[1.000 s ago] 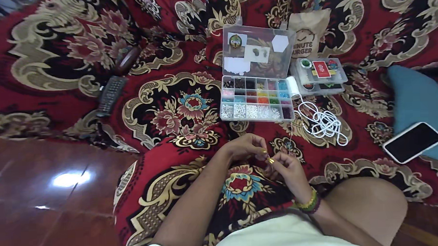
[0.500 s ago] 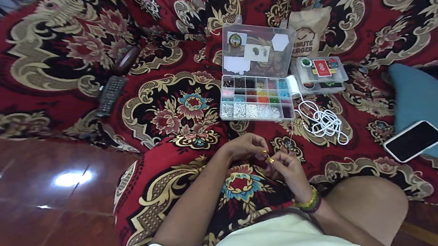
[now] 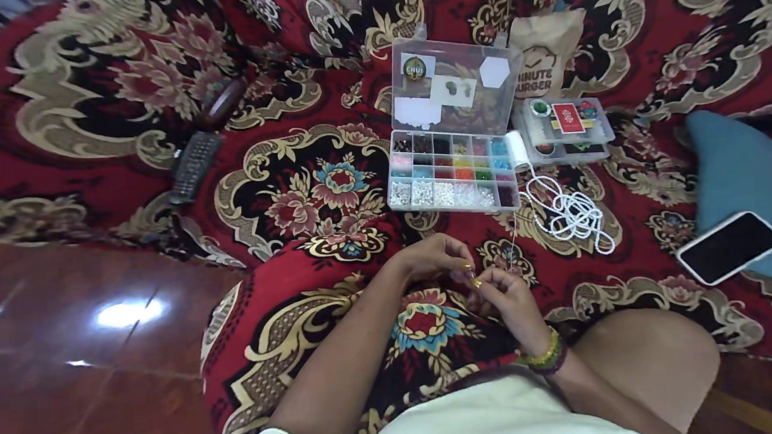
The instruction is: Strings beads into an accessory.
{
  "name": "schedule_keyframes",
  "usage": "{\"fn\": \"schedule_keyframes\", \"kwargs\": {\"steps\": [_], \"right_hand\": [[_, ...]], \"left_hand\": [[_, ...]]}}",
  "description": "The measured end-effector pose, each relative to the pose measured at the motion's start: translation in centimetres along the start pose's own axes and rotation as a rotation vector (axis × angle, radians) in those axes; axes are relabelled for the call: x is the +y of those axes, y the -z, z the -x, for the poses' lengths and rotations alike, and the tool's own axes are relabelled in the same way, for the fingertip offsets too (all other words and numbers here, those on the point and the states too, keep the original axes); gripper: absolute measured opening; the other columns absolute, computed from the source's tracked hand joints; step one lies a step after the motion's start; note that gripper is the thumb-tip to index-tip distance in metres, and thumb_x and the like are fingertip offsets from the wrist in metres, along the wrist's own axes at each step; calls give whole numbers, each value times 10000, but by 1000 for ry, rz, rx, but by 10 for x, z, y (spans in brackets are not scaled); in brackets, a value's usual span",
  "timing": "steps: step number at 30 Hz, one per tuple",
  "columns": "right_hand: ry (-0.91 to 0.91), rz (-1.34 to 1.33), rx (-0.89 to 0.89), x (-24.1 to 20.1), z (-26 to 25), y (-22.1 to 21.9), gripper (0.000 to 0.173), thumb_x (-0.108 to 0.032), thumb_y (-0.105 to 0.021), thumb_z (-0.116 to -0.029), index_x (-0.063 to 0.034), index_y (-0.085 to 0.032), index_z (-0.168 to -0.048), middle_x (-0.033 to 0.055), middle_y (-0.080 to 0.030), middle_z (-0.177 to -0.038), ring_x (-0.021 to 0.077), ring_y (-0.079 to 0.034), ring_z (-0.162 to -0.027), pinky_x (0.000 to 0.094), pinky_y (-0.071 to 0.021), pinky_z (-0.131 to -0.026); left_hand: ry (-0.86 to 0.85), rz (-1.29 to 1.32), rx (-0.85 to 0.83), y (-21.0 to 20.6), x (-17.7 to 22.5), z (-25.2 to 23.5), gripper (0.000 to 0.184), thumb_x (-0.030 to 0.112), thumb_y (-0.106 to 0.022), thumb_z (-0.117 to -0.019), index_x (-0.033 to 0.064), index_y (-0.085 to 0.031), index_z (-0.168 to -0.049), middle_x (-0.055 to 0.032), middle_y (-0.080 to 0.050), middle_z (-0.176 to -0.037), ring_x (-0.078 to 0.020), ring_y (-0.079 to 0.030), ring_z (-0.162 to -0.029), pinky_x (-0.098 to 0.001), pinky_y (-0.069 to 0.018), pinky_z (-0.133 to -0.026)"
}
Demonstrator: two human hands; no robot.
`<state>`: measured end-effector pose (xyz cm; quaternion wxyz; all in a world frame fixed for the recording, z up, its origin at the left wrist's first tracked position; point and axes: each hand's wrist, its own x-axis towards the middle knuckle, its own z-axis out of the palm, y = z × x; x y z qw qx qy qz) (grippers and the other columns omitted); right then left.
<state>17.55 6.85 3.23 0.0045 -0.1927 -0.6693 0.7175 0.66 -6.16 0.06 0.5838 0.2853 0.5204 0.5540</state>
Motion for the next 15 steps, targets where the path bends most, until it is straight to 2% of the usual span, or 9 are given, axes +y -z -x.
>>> {"fn": "schedule_keyframes", "kwargs": {"steps": [7, 15], "right_hand": [[-6, -18, 2, -1, 0, -1, 141, -60, -561, -975, -37, -668, -885, -13, -710, -721, 56, -680, -618, 210, -584, -593], [-21, -21, 4, -2, -1, -1, 139, -34, -553, -961, -39, -661, -873, -22, -702, -711, 49, -674, -612, 203, -580, -591]], "left_hand": [[8, -16, -3, 1, 1, 0, 151, 59, -592, -958, 138, -691, -877, 108, -717, -768, 16, -670, -699, -187, -559, -689], [6, -12, -16, 1, 1, 0, 141, 42, -611, -942, 132, -698, -876, 100, -724, -775, 2, -684, -721, -203, -573, -728]]}}
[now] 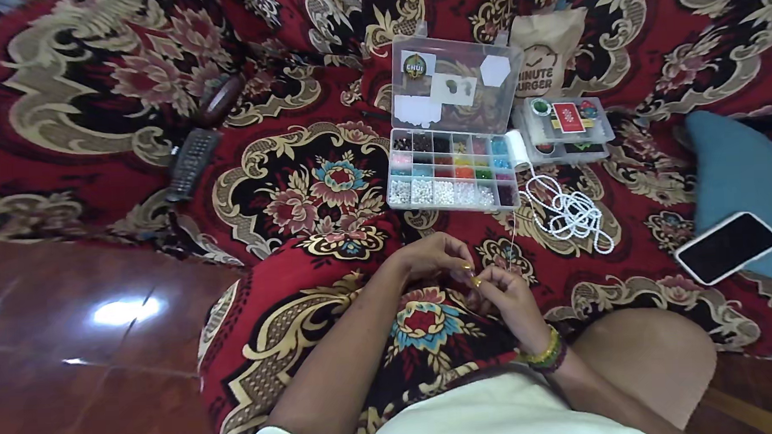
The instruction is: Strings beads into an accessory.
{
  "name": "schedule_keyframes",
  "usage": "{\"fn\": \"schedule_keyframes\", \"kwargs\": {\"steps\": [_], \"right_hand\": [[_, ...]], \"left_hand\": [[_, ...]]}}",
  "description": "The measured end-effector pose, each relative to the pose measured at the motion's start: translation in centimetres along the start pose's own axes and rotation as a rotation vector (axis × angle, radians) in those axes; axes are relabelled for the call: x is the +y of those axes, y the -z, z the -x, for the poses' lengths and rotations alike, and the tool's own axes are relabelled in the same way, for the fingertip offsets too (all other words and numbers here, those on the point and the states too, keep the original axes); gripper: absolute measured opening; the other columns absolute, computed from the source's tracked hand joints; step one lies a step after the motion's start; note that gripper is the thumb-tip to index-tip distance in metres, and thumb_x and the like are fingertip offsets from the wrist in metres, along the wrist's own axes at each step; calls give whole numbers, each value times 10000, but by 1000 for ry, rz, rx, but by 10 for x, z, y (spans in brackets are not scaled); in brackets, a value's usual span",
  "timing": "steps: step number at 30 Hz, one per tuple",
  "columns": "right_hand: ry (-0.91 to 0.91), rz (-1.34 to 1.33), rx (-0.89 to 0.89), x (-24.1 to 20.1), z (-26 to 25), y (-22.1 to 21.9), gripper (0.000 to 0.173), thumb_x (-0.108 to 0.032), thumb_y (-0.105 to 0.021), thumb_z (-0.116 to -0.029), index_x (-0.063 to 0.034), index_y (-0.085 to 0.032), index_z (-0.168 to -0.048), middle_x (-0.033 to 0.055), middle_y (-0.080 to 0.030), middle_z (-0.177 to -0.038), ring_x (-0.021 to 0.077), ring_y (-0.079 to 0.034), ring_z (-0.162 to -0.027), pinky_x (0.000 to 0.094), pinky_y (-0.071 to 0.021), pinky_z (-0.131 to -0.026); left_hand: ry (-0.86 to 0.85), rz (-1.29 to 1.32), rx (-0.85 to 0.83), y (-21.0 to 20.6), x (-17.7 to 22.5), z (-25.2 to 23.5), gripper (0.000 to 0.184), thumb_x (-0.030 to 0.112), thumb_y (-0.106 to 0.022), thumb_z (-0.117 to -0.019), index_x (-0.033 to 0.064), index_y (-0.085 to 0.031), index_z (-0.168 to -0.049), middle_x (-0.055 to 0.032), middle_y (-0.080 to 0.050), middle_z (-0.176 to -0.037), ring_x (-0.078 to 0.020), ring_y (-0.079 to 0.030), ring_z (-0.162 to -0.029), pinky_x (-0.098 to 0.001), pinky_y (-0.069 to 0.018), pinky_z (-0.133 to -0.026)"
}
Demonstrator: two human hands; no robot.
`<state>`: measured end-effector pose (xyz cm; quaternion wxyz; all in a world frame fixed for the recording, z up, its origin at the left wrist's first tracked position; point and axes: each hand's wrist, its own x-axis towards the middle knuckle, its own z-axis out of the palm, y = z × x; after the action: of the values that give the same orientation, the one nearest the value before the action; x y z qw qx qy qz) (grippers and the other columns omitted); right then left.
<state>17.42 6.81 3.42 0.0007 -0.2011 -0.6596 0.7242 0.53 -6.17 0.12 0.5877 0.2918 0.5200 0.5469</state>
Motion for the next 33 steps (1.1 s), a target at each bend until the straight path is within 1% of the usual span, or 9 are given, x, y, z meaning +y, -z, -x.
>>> {"fn": "schedule_keyframes", "kwargs": {"steps": [7, 10, 14, 21, 25, 26, 28, 30, 33], "right_hand": [[-10, 17, 1, 0, -1, 0, 134, -45, -568, -955, -41, -664, -862, -26, -701, -706, 44, -670, -610, 203, -577, -593], [-17, 22, 1, 1, -1, 0, 132, -42, -573, -954, -42, -667, -861, -23, -702, -706, 43, -670, -615, 202, -576, -597], [-26, 51, 0, -1, -1, 0, 129, -50, -574, -968, -28, -673, -888, -32, -701, -717, 32, -665, -618, 198, -574, -601], [-32, 19, 7, 0, -1, -1, 126, -51, -577, -996, -5, -672, -928, -1, -724, -749, 63, -694, -642, 217, -595, -620], [-7, -11, 32, 2, -1, -2, 132, -44, -560, -1002, -3, -665, -933, 7, -728, -754, 71, -700, -647, 224, -605, -630], [-9, -13, 39, 2, -1, -2, 125, -45, -564, -1001, 3, -667, -951, 10, -728, -762, 73, -700, -649, 224, -605, -629], [-22, -23, 47, 2, -2, -3, 124, -52, -562, -1004, 22, -658, -1027, 23, -734, -792, 81, -703, -655, 229, -606, -620], [-41, -37, 37, 1, -2, -3, 173, -69, -524, -1021, 36, -633, -1105, 33, -733, -816, 88, -700, -658, 234, -601, -613], [-60, -57, 6, 1, -3, -4, 188, -69, -477, -1037, 34, -615, -1115, 44, -736, -838, 102, -704, -664, 242, -602, -612]], "left_hand": [[-15, -17, -3, 1, -1, -1, 124, 43, -646, -913, 141, -702, -861, 116, -709, -751, 19, -661, -694, -189, -556, -695], [-29, -17, -1, 1, -2, -1, 125, 25, -654, -902, 134, -705, -867, 114, -707, -755, 14, -664, -703, -194, -560, -708], [-43, -46, -6, 0, -1, 0, 119, 14, -663, -891, 123, -707, -873, 118, -700, -767, 21, -652, -703, -190, -554, -697], [-56, -51, -4, -1, 0, 1, 119, 31, -634, -912, 109, -718, -881, 112, -712, -781, 13, -668, -720, -202, -571, -727], [-77, -49, -4, 2, -1, 1, 124, 66, -639, -929, 109, -755, -926, 109, -739, -834, 15, -682, -769, -204, -570, -765], [-90, -41, -5, 2, -2, 0, 121, 69, -642, -928, 110, -755, -925, 106, -741, -846, 11, -683, -777, -208, -571, -769], [-127, -51, 5, 3, -6, -3, 112, 70, -639, -918, 105, -745, -910, 100, -721, -905, 10, -663, -818, -206, -557, -782], [-166, -85, 37, 4, -8, -3, 92, 66, -644, -901, 76, -735, -892, 78, -683, -976, 5, -633, -886, -206, -537, -814], [-191, -107, 101, 3, -5, -2, 92, 84, -643, -907, 72, -720, -860, 63, -664, -1017, -1, -611, -957, -214, -513, -870]]}}
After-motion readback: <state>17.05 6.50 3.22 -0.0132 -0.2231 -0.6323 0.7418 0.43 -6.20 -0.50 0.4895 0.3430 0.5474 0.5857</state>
